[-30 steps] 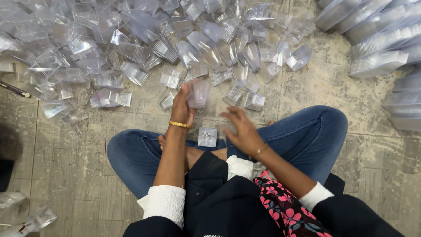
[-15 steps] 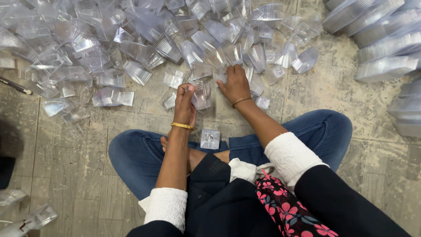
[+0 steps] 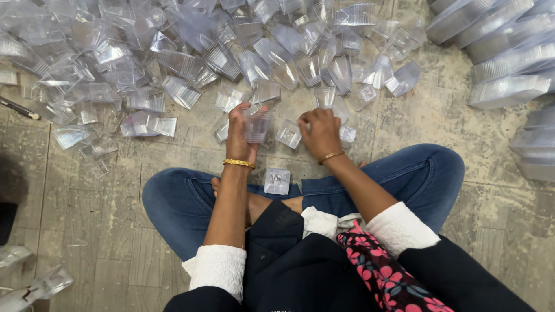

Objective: The person sits on the floor among a large pile of clear plastic cups and repeatedly picks up loose cups, nests them together, and sets the growing stacks aside with the other finished stacks.

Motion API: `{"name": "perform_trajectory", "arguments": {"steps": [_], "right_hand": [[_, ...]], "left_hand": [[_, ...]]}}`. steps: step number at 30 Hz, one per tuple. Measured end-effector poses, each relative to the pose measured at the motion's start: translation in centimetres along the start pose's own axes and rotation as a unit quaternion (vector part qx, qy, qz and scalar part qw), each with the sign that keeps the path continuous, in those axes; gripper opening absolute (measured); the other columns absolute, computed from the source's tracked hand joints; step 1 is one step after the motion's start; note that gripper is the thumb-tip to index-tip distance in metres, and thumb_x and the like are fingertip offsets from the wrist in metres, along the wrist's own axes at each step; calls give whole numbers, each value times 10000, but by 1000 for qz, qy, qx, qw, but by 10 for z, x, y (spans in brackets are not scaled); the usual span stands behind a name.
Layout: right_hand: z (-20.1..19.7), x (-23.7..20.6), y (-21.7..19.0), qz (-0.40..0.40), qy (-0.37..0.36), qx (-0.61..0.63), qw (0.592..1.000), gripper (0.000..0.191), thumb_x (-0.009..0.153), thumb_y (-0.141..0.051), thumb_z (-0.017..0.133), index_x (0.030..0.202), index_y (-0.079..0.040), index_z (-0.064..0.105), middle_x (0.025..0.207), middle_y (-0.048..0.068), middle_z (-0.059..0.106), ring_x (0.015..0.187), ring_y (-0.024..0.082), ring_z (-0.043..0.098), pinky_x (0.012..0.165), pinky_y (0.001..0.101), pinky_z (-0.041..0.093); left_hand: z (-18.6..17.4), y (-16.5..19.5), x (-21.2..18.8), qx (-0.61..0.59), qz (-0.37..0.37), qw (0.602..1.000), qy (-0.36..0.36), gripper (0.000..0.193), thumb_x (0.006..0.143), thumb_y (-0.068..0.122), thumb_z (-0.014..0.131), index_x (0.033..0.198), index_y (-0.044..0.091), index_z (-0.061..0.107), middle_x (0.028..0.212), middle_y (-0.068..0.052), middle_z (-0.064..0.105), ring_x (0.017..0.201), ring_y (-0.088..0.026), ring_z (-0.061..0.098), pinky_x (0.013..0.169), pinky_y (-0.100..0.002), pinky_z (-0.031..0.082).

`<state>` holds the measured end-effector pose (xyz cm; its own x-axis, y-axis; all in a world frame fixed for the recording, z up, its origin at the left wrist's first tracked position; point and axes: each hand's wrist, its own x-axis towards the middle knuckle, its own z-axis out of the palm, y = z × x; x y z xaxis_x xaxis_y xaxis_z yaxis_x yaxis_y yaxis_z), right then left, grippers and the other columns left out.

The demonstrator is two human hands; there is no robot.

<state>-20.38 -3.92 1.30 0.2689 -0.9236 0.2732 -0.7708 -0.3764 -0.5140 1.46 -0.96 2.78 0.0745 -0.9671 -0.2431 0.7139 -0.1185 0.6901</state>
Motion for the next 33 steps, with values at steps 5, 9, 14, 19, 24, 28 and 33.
{"name": "perform_trajectory", "arguments": {"steps": [5, 9, 14, 19, 24, 28, 33], "right_hand": [[-23, 18, 45, 5, 84, -15, 996, 170, 926, -51, 667, 1089, -79, 706, 1095, 113, 607, 1082, 335, 554, 968, 478, 468], [-35, 17, 81, -37, -25, -86, 995, 230, 811, -14, 649, 986, -122, 752, 1140, 96, 658, 1113, 345, 582, 927, 491, 480], [-62, 8, 119, 45, -115, -187, 974, 95, 876, -167, 717, 942, -165, 784, 1052, 98, 701, 1077, 364, 591, 874, 531, 487], [-88, -7, 134, 178, -156, -116, 965, 133, 845, -232, 727, 950, -153, 744, 950, 45, 741, 1032, 329, 616, 837, 528, 465], [-103, -10, 103, 126, 2, -148, 981, 111, 874, -204, 742, 959, -133, 738, 950, 25, 732, 1012, 319, 612, 896, 497, 433], [-98, -17, 41, 2, 86, -80, 993, 145, 899, -141, 750, 1043, -151, 736, 1049, 42, 676, 1070, 301, 605, 1064, 466, 371], [-41, -42, -34, -156, 6, -96, 983, 218, 878, -101, 700, 1089, -126, 747, 961, 8, 690, 1023, 194, 647, 1168, 588, 266]], "left_hand": [[-2, -3, 2, 16, -17, 1000, 10, 346, 1062, 422, 505, 1281, 154, 519, 1191, -56, 599, 1061, -203, 648, 862, -390, 589], [-2, -1, 2, -25, -25, 999, -21, 312, 1043, 394, 527, 1248, 160, 548, 1217, -54, 623, 1088, -190, 638, 877, -364, 580], [0, 2, 0, 2, -24, 999, -25, 323, 1053, 362, 561, 1279, 132, 580, 1246, -25, 602, 1113, -172, 619, 900, -358, 566], [1, 1, -1, 7, -22, 999, -27, 375, 1039, 365, 595, 1323, 120, 572, 1262, -39, 608, 1122, -180, 624, 941, -363, 564], [4, 1, -4, -8, -25, 999, -26, 412, 1021, 376, 600, 1344, 122, 567, 1298, -69, 621, 1113, -181, 635, 945, -366, 573], [6, 1, -3, 6, -23, 999, -25, 423, 1025, 375, 615, 1354, 114, 564, 1312, -73, 614, 1125, -185, 630, 945, -366, 563], [7, 2, -2, 7, -8, 1000, -26, 466, 1023, 394, 618, 1386, 107, 558, 1301, -79, 620, 1136, -172, 628, 946, -349, 568]]}}
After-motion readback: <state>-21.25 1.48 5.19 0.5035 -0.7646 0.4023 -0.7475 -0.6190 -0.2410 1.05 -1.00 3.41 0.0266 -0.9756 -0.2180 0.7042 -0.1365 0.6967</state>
